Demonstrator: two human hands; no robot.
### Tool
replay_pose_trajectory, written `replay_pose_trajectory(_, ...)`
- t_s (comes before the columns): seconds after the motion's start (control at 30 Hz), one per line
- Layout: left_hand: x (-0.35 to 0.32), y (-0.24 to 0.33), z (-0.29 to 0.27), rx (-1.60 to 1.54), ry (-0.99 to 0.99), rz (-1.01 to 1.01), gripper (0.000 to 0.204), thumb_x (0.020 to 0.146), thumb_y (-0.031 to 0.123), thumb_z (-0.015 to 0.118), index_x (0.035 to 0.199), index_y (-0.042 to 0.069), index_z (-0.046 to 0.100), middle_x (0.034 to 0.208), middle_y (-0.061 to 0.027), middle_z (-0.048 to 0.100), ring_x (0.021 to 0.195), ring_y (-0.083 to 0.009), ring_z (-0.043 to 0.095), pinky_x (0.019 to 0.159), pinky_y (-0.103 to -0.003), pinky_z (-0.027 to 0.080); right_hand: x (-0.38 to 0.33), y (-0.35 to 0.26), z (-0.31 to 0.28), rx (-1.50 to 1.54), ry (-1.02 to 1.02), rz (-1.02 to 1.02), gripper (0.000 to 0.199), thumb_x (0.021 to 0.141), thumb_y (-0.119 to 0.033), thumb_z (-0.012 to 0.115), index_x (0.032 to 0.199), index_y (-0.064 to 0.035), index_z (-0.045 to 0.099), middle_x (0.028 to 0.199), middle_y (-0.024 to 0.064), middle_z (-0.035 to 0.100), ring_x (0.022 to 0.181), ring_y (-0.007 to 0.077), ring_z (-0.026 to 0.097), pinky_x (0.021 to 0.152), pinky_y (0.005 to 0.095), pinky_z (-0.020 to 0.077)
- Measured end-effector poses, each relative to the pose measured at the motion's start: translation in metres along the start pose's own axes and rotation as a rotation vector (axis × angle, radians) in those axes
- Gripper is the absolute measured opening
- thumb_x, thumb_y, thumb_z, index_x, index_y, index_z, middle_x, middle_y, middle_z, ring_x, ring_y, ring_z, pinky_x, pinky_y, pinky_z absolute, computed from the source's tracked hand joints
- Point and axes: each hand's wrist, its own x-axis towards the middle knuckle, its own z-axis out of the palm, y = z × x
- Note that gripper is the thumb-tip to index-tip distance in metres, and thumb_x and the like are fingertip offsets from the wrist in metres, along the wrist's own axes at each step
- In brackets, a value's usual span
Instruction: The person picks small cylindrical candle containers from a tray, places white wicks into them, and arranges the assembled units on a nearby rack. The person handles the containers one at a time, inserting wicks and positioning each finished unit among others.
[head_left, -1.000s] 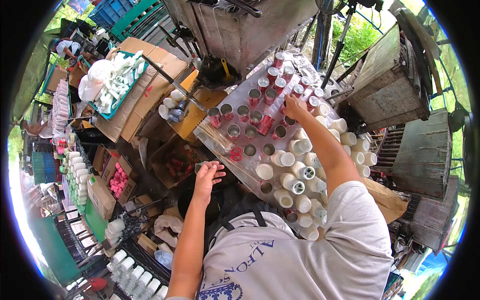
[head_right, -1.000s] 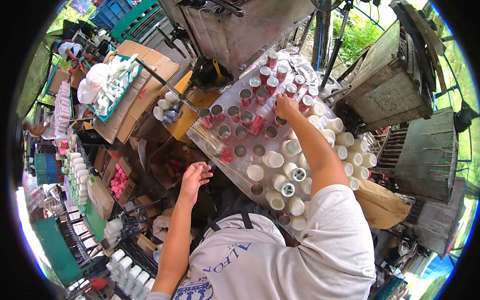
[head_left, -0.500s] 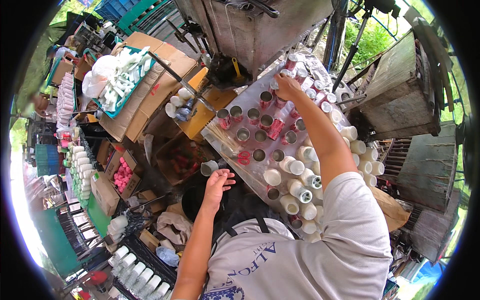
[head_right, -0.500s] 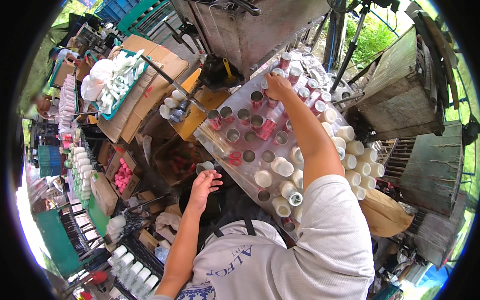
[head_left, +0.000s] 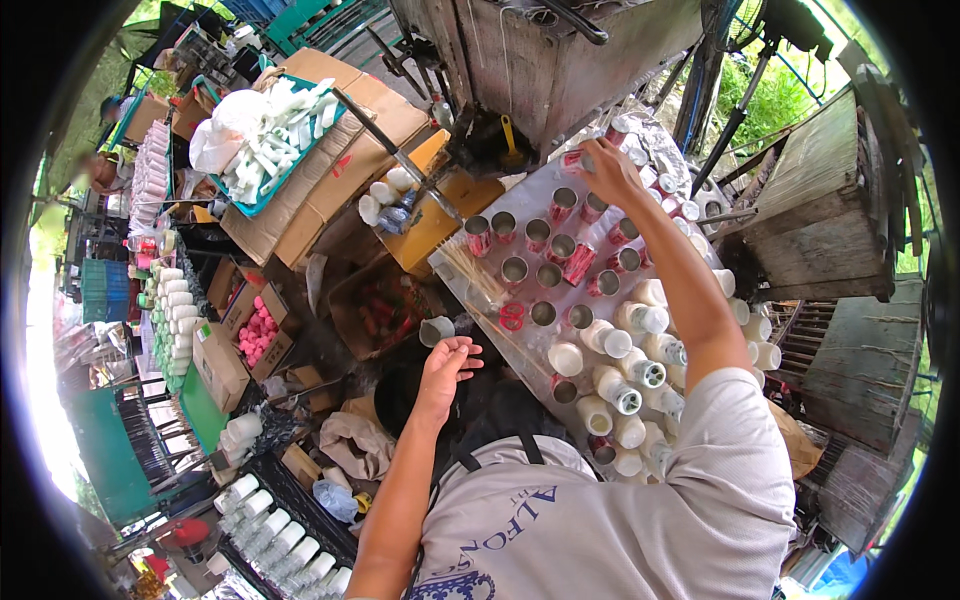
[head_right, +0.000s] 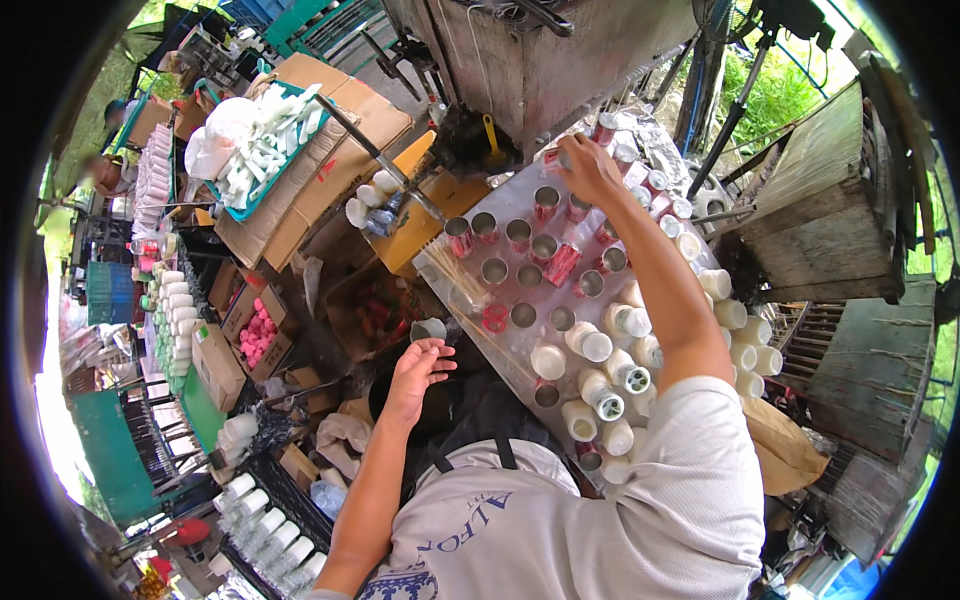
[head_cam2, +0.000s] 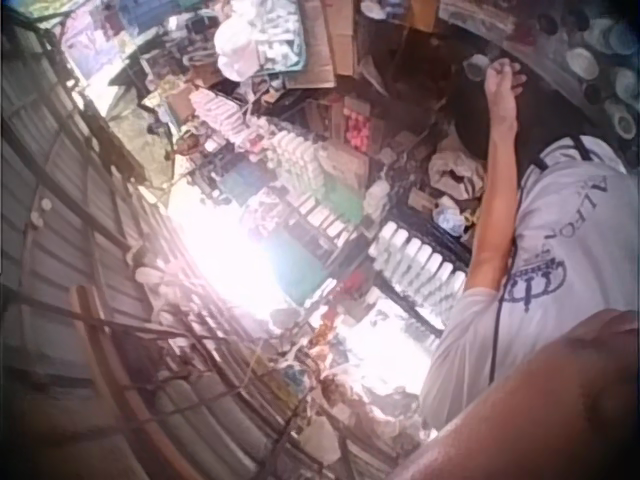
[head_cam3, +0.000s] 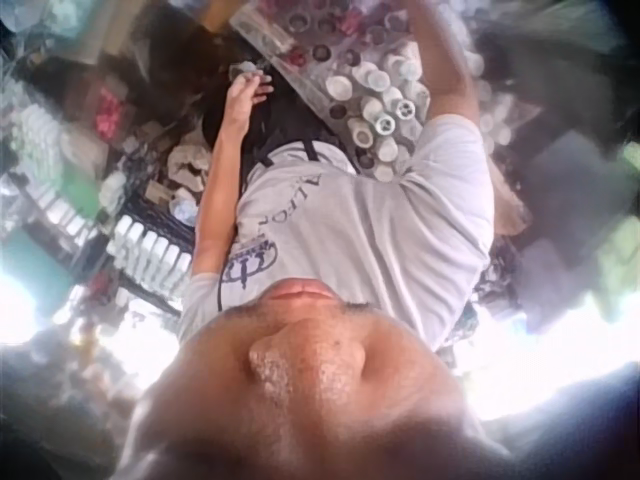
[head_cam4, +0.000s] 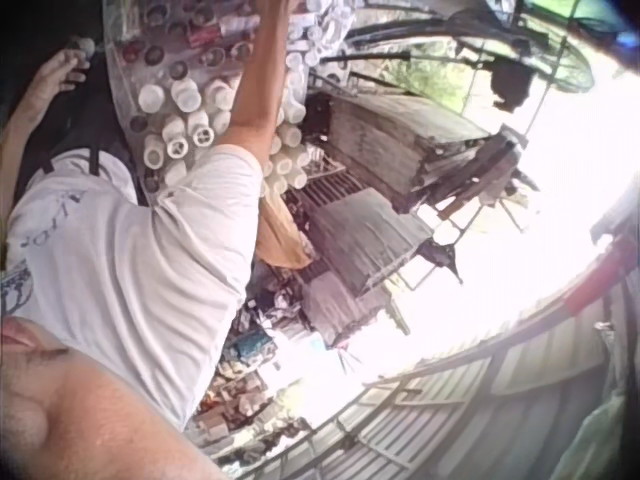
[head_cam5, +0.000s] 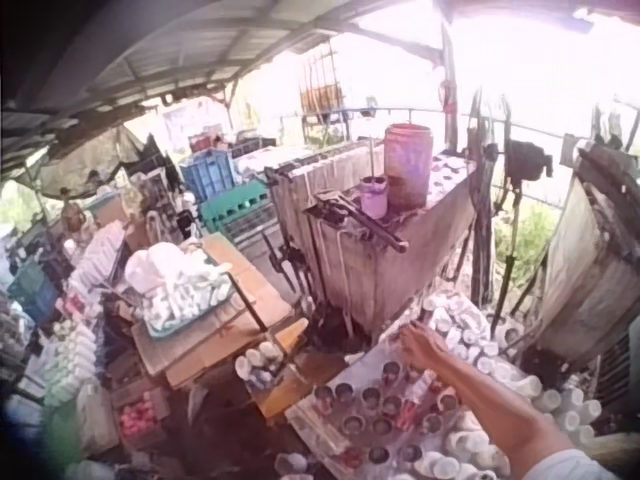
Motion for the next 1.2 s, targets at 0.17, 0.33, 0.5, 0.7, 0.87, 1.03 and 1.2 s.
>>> replay_pose_trajectory(0.17, 0.005, 0.038, 0.028, 0.028, -0.242, 0.068, 0.038, 0.109, 0.037, 0.059, 0.137, 0.011, 0.059, 0.13, -0.0063, 0.069, 0.117, -0.0199, 0.068, 0.098, -0.036, 0.05, -0.084, -0.132, -0.088, 0.341, 0.083, -0.105, 0.044, 0.085, -0.013, 0.084, 0.124, -0.0056, 0.065, 0.114, 0.017, 0.066, 0.105, 0.0384, 0.066, 0.09, 0.0456, 0.0536)
replay_pose_trajectory(0.33, 0.004, 0.07, 0.073, -0.564, -0.626, 0.232, 0.056, 0.103, 0.043, 0.068, 0.147, 0.011, 0.053, 0.142, -0.0061, 0.062, 0.134, -0.0207, 0.058, 0.111, -0.04, 0.046, -0.164, -0.227, -0.099, 0.615, 0.144, -0.18, 0.05, 0.078, -0.006, 0.085, 0.123, -0.0051, 0.063, 0.12, 0.0176, 0.066, 0.114, 0.0393, 0.065, 0.098, 0.0449, 0.0535)
replay_pose_trajectory(0.5, -0.021, 0.082, 0.082, -0.839, -0.496, 0.212, 0.053, 0.103, 0.035, 0.071, 0.144, 0.007, 0.052, 0.137, -0.0099, 0.062, 0.13, -0.0226, 0.059, 0.117, -0.047, 0.046, -0.21, -0.278, -0.087, 0.812, 0.226, -0.038, 0.051, 0.084, -0.005, 0.082, 0.13, -0.0055, 0.06, 0.131, 0.015, 0.066, 0.123, 0.0322, 0.065, 0.1, 0.0417, 0.0531)
replay_pose_trajectory(0.7, -0.012, 0.072, 0.063, -1.212, -0.511, -0.057, 0.04, 0.102, 0.031, 0.073, 0.121, 0.002, 0.053, 0.104, -0.0071, 0.06, 0.094, -0.0192, 0.065, 0.089, -0.036, 0.06, -0.226, -0.278, -0.078, 1.018, 0.274, 0.182, 0.034, 0.097, -0.006, 0.071, 0.13, -0.0009, 0.062, 0.119, 0.0102, 0.071, 0.104, 0.0176, 0.068, 0.088, 0.034, 0.0536)
replay_pose_trajectory(0.87, -0.018, 0.063, 0.059, -1.017, -0.494, -0.057, 0.041, 0.097, 0.039, 0.076, 0.111, 0.007, 0.055, 0.095, -0.0025, 0.059, 0.082, -0.0127, 0.063, 0.075, -0.03, 0.059, -0.227, -0.284, -0.078, 0.921, 0.061, 0.147, 0.021, 0.1, -0.008, 0.069, 0.119, 0.0005, 0.067, 0.106, 0.0097, 0.073, 0.094, 0.0157, 0.07, 0.08, 0.0302, 0.0545)
replay_pose_trajectory(1.03, -0.027, 0.054, 0.064, -0.953, -0.355, 0.032, 0.027, 0.095, 0.026, 0.077, 0.101, 0.005, 0.06, 0.095, -0.0061, 0.069, 0.088, -0.0168, 0.07, 0.084, -0.034, 0.062, -0.226, -0.296, -0.068, 0.888, 0.077, 0.243, 0.021, 0.099, -0.01, 0.071, 0.116, 0.0012, 0.067, 0.103, 0.0117, 0.072, 0.09, 0.0184, 0.072, 0.077, 0.0325, 0.0562)
replay_pose_trajectory(1.2, -0.02, 0.053, 0.061, -1.151, -0.091, -0.125, 0.024, 0.098, 0.03, 0.071, 0.101, 0.008, 0.061, 0.095, -0.0062, 0.069, 0.091, -0.0203, 0.07, 0.086, -0.035, 0.061, -0.229, -0.295, -0.077, 0.706, 0.19, 0.031, 0.026, 0.091, -0.008, 0.078, 0.114, -0.0026, 0.068, 0.101, 0.0118, 0.068, 0.093, 0.0257, 0.07, 0.081, 0.0377, 0.0559)
